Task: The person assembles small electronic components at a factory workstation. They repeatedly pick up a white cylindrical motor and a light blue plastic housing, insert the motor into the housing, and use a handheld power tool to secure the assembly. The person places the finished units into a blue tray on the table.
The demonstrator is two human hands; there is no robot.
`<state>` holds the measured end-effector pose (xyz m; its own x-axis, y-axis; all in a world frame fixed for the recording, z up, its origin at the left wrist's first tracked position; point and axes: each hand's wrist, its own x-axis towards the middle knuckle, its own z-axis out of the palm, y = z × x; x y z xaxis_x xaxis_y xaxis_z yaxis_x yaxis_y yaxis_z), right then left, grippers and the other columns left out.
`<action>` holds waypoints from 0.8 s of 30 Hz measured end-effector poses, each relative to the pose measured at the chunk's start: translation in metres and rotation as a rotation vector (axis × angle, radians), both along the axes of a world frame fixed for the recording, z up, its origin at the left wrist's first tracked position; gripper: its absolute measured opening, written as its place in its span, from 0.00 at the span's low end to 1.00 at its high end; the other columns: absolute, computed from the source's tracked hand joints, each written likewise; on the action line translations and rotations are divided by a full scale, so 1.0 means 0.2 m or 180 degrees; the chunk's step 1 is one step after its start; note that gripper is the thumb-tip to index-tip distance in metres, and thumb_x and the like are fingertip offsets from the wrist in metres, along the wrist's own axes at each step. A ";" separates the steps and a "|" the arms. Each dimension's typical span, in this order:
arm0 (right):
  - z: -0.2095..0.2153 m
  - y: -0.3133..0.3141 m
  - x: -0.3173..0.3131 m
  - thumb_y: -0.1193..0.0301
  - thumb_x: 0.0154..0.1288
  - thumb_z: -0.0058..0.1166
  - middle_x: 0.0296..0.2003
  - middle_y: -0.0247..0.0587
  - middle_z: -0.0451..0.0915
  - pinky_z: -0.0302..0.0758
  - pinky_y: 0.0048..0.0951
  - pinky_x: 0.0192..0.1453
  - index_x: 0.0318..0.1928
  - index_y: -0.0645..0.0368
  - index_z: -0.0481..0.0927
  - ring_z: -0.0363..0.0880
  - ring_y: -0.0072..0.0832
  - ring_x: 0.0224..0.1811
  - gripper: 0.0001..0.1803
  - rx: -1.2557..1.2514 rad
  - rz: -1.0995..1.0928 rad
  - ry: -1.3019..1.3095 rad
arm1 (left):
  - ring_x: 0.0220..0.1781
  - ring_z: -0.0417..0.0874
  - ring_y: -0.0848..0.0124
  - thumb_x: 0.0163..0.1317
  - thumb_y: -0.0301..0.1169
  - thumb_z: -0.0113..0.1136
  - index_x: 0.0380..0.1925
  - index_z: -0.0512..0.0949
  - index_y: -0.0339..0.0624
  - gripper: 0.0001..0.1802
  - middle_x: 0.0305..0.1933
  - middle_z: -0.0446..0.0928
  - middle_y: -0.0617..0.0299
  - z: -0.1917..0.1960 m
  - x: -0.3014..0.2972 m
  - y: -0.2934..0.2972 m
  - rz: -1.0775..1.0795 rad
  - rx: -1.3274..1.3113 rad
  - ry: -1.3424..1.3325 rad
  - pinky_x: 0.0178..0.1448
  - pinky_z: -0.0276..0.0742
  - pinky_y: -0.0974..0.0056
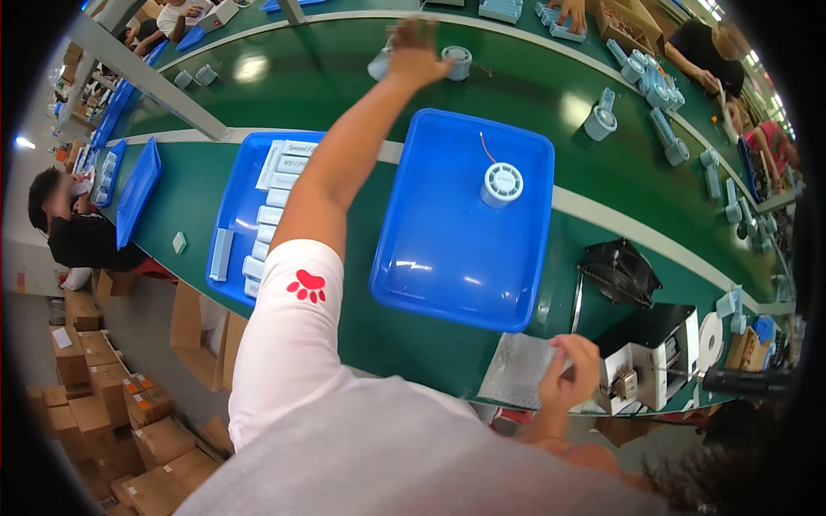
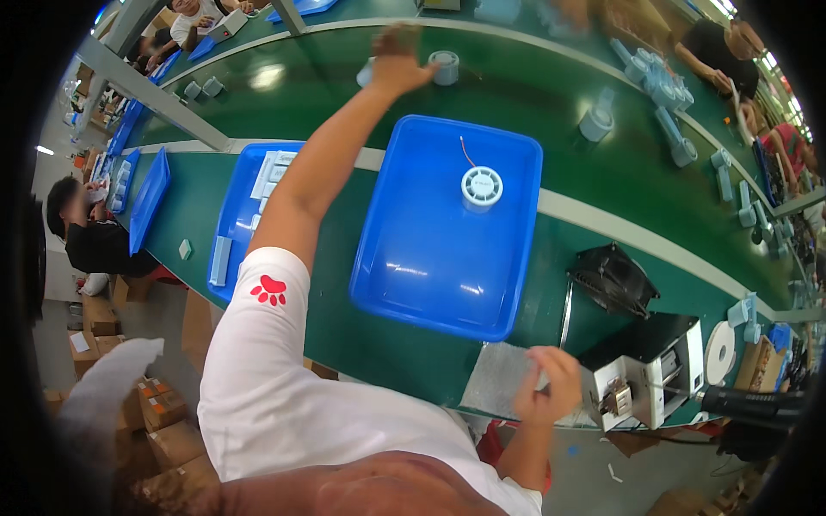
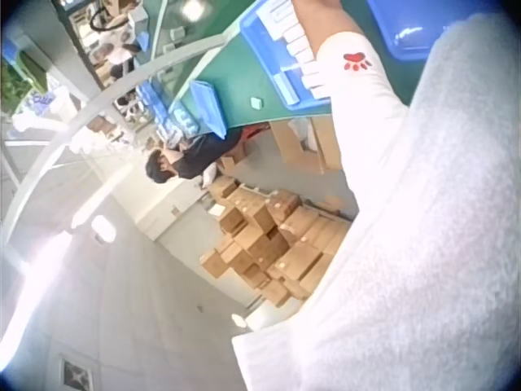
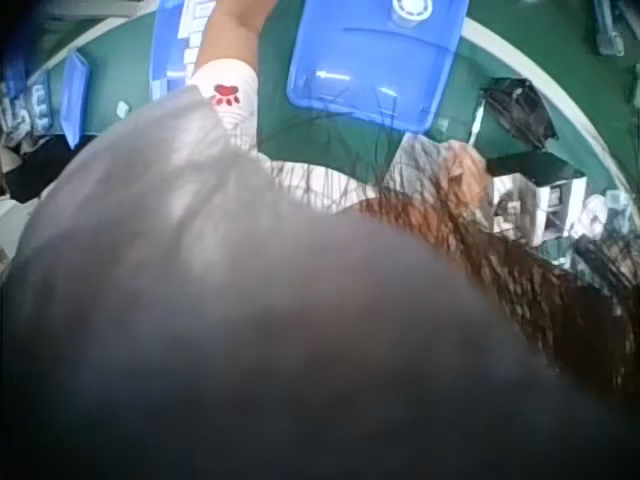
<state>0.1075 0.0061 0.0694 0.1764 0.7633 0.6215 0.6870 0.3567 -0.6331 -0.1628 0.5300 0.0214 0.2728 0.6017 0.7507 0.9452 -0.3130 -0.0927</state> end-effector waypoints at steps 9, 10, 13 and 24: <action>0.12 0.32 -0.41 0.84 0.59 0.62 0.33 0.47 0.84 0.79 0.31 0.36 0.43 0.65 0.85 0.84 0.35 0.31 0.11 -0.0782 0.1692 -0.0246 | 0.57 0.81 0.53 0.62 0.47 0.65 0.54 0.78 0.48 0.24 0.53 0.80 0.50 0.25 0.02 -0.46 -0.1780 -0.1744 -0.2183 0.63 0.76 0.54; 0.13 0.36 -0.44 0.83 0.59 0.63 0.34 0.47 0.84 0.80 0.33 0.37 0.44 0.63 0.86 0.84 0.38 0.32 0.11 -0.0850 0.1797 -0.0459 | 0.53 0.82 0.62 0.65 0.44 0.64 0.51 0.79 0.46 0.20 0.51 0.80 0.57 0.39 -0.05 -0.69 -0.1856 -0.2489 -0.2768 0.60 0.76 0.60; 0.17 0.51 -0.66 0.78 0.61 0.62 0.33 0.46 0.83 0.80 0.36 0.39 0.44 0.60 0.86 0.84 0.42 0.33 0.10 -0.0852 0.2398 -0.0629 | 0.51 0.79 0.75 0.71 0.39 0.59 0.49 0.80 0.47 0.12 0.47 0.80 0.65 0.48 -0.52 -1.26 -0.2218 -0.2722 -0.3543 0.55 0.76 0.67; -0.01 1.08 -1.76 0.71 0.62 0.62 0.38 0.45 0.83 0.79 0.40 0.47 0.45 0.57 0.87 0.83 0.43 0.40 0.11 -0.0815 0.3199 -0.1043 | 0.51 0.85 0.61 0.76 0.32 0.51 0.41 0.78 0.38 0.09 0.45 0.82 0.51 0.06 -1.27 -3.17 -0.1551 -0.1412 -0.6560 0.57 0.81 0.57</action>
